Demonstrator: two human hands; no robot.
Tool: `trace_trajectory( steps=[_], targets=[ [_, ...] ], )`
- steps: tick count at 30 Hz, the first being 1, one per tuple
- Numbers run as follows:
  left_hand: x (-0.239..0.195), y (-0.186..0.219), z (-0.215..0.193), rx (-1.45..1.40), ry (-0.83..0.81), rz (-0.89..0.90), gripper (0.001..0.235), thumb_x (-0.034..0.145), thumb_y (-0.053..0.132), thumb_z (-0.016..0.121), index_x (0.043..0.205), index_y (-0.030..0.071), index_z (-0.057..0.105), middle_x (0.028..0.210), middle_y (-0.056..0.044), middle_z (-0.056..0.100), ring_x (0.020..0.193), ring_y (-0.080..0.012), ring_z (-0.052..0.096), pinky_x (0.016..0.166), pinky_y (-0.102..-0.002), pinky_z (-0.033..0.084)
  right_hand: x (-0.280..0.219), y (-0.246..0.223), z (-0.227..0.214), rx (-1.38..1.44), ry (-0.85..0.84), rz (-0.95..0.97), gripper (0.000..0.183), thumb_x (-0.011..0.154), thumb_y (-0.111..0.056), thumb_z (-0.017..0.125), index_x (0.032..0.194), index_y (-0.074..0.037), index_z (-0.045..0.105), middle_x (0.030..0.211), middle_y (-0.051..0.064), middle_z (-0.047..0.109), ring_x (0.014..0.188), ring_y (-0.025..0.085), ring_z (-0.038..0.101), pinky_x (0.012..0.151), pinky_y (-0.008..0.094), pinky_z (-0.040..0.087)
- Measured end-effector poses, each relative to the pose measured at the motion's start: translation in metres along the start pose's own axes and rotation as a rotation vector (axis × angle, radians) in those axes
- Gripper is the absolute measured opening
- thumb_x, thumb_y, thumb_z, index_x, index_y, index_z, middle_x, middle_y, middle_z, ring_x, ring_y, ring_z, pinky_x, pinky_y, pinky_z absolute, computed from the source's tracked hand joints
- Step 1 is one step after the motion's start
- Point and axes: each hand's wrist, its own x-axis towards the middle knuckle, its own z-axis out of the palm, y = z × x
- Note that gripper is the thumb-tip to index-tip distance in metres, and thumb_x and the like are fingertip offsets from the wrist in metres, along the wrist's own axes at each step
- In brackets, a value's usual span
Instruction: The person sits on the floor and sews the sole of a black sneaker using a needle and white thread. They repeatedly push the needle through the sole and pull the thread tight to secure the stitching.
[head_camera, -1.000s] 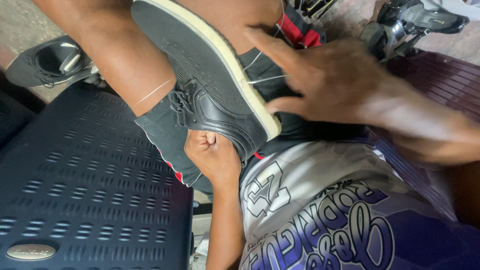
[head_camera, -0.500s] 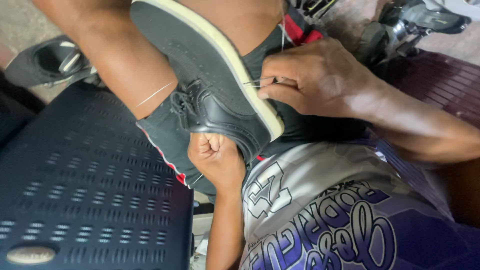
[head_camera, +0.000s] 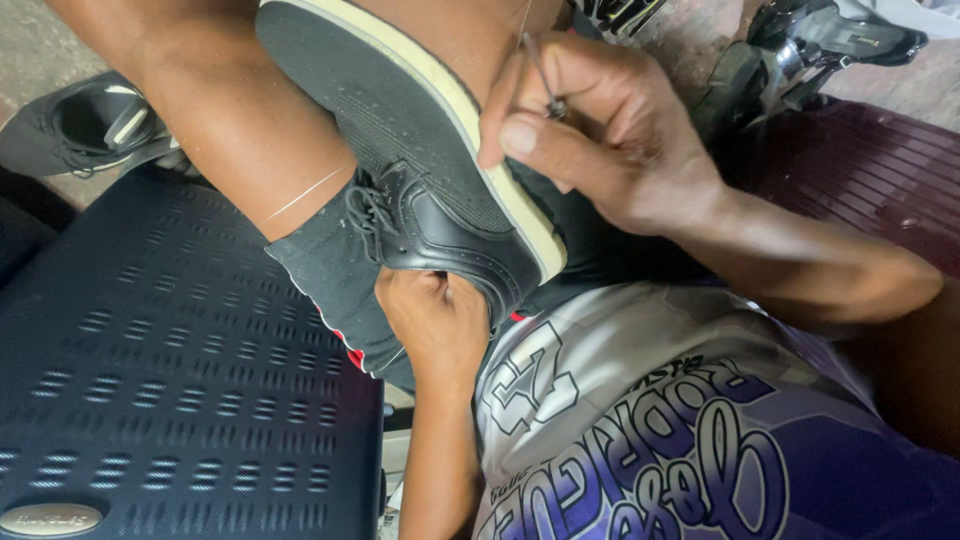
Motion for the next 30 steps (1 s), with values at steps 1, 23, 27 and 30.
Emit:
trace_trajectory(
  steps=[1, 23, 27, 30],
  targets=[
    [0.001, 0.001, 0.000, 0.011, -0.013, -0.018, 0.010, 0.091, 0.006, 0.061, 0.087, -0.002, 0.065, 0.080, -0.020, 0.067, 0.077, -0.0392, 0.069, 0.071, -0.042, 0.050, 0.000, 0.001, 0.003, -0.014, -0.017, -0.025, 0.015, 0.107, -0.012, 0.058, 0.093, -0.005, 0.056, 0.096, 0.004, 0.069, 0.071, 0.003, 0.054, 0.068, 0.022, 0.045],
    [0.003, -0.001, -0.024, -0.339, -0.238, -0.249, 0.019, 0.089, 0.004, 0.055, 0.105, -0.002, 0.064, 0.093, -0.015, 0.064, 0.073, -0.0190, 0.064, 0.068, -0.035, 0.053, 0.020, 0.045, 0.029, -0.370, 0.038, -0.335, 0.025, 0.112, -0.013, 0.070, 0.093, -0.003, 0.057, 0.085, 0.005, 0.059, 0.074, 0.009, 0.057, 0.070, 0.024, 0.047],
    [0.006, 0.014, -0.027, -0.691, -0.322, -0.276, 0.036, 0.082, 0.009, 0.067, 0.116, -0.001, 0.060, 0.103, -0.006, 0.064, 0.089, -0.0098, 0.061, 0.082, -0.029, 0.052, 0.015, 0.053, 0.021, -0.100, -0.021, -0.239, 0.025, 0.118, -0.018, 0.059, 0.099, -0.003, 0.055, 0.088, 0.003, 0.056, 0.069, 0.007, 0.051, 0.065, 0.021, 0.042],
    [0.010, 0.025, 0.001, -0.072, -0.248, -0.468, 0.045, 0.086, 0.027, 0.084, 0.099, -0.012, 0.064, 0.096, -0.011, 0.062, 0.085, -0.0146, 0.056, 0.076, -0.030, 0.050, 0.014, 0.048, 0.011, 0.142, 0.060, -0.140, 0.017, 0.110, -0.023, 0.050, 0.107, -0.006, 0.052, 0.095, 0.002, 0.066, 0.059, 0.005, 0.048, 0.061, 0.023, 0.039]
  ],
)
